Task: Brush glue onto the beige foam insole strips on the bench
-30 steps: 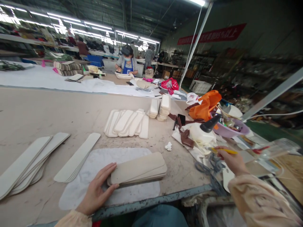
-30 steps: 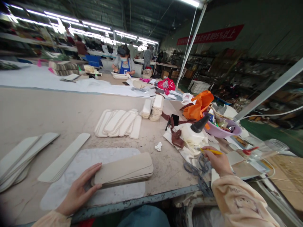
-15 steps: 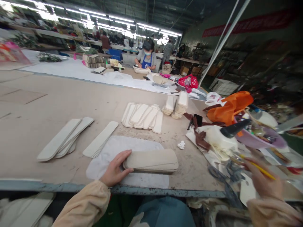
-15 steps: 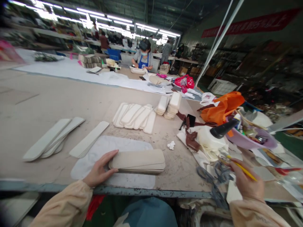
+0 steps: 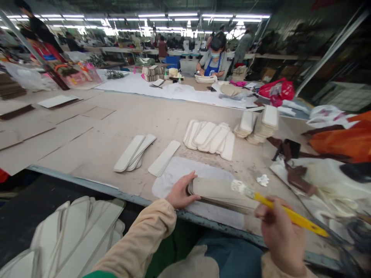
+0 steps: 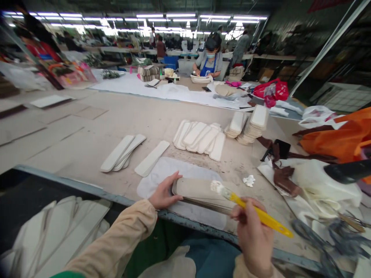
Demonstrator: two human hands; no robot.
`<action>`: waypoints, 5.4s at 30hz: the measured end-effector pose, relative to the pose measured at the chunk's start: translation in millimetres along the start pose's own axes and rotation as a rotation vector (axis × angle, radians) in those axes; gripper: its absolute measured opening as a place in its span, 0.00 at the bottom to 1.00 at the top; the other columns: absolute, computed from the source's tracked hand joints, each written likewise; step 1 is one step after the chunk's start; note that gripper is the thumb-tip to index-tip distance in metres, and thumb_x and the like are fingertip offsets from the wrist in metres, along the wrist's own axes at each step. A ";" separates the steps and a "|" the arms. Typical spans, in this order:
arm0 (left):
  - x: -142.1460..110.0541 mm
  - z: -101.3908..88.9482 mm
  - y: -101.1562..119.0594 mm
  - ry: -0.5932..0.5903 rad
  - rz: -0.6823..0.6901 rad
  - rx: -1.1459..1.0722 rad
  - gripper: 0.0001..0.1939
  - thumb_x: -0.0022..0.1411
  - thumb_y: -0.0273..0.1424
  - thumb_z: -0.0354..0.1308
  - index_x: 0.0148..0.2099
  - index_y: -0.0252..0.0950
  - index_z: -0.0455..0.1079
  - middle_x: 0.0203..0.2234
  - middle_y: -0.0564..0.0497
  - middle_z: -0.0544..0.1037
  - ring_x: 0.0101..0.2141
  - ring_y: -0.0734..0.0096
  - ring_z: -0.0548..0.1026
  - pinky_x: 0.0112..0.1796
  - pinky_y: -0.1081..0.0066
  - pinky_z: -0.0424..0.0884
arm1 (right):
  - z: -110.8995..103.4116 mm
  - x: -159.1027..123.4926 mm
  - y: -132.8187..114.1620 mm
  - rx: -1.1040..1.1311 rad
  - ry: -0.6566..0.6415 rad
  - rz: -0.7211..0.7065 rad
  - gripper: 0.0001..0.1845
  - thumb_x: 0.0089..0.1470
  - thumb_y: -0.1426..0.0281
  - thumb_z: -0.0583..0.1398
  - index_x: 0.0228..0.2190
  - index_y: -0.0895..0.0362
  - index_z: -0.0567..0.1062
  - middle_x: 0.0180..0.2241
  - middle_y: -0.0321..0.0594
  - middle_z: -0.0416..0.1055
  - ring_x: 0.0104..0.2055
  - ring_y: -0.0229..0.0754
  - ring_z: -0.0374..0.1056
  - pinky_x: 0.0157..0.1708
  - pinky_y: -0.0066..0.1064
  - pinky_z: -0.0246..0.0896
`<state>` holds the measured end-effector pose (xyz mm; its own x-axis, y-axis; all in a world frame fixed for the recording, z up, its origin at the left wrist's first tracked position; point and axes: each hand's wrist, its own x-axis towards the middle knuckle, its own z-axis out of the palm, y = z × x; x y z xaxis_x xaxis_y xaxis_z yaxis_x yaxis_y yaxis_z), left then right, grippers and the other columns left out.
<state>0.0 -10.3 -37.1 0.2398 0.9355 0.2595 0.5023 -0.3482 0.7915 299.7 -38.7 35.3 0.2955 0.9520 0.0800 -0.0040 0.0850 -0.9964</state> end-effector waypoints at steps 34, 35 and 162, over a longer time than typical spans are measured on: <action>-0.4 1.1 -7.0 -0.004 -0.002 -0.026 0.46 0.53 0.42 0.65 0.68 0.40 0.46 0.57 0.41 0.68 0.57 0.54 0.66 0.58 0.53 0.60 | 7.6 22.0 37.7 -0.364 0.228 0.046 0.23 0.53 0.50 0.57 0.34 0.58 0.71 0.22 0.36 0.71 0.24 0.39 0.66 0.30 0.32 0.63; -0.5 1.2 -7.5 -0.004 -0.004 -0.024 0.46 0.53 0.42 0.65 0.68 0.41 0.47 0.57 0.41 0.68 0.57 0.54 0.66 0.58 0.53 0.60 | 2.2 24.3 38.3 -0.389 0.245 0.041 0.23 0.53 0.50 0.57 0.34 0.59 0.72 0.22 0.36 0.71 0.23 0.39 0.66 0.30 0.32 0.64; 4.9 -46.0 -14.0 0.295 -0.103 0.222 0.23 0.63 0.42 0.53 0.57 0.37 0.66 0.55 0.42 0.70 0.57 0.55 0.66 0.59 0.53 0.61 | -14.8 -85.7 -8.3 -0.190 0.266 -0.328 0.13 0.56 0.62 0.60 0.40 0.55 0.75 0.31 0.42 0.75 0.29 0.43 0.72 0.30 0.32 0.71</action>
<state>-44.1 1.9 -21.4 -0.0550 0.9320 0.3584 0.6869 -0.2252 0.6910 288.6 -125.3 36.3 0.4864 0.7733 0.4068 0.2985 0.2904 -0.9091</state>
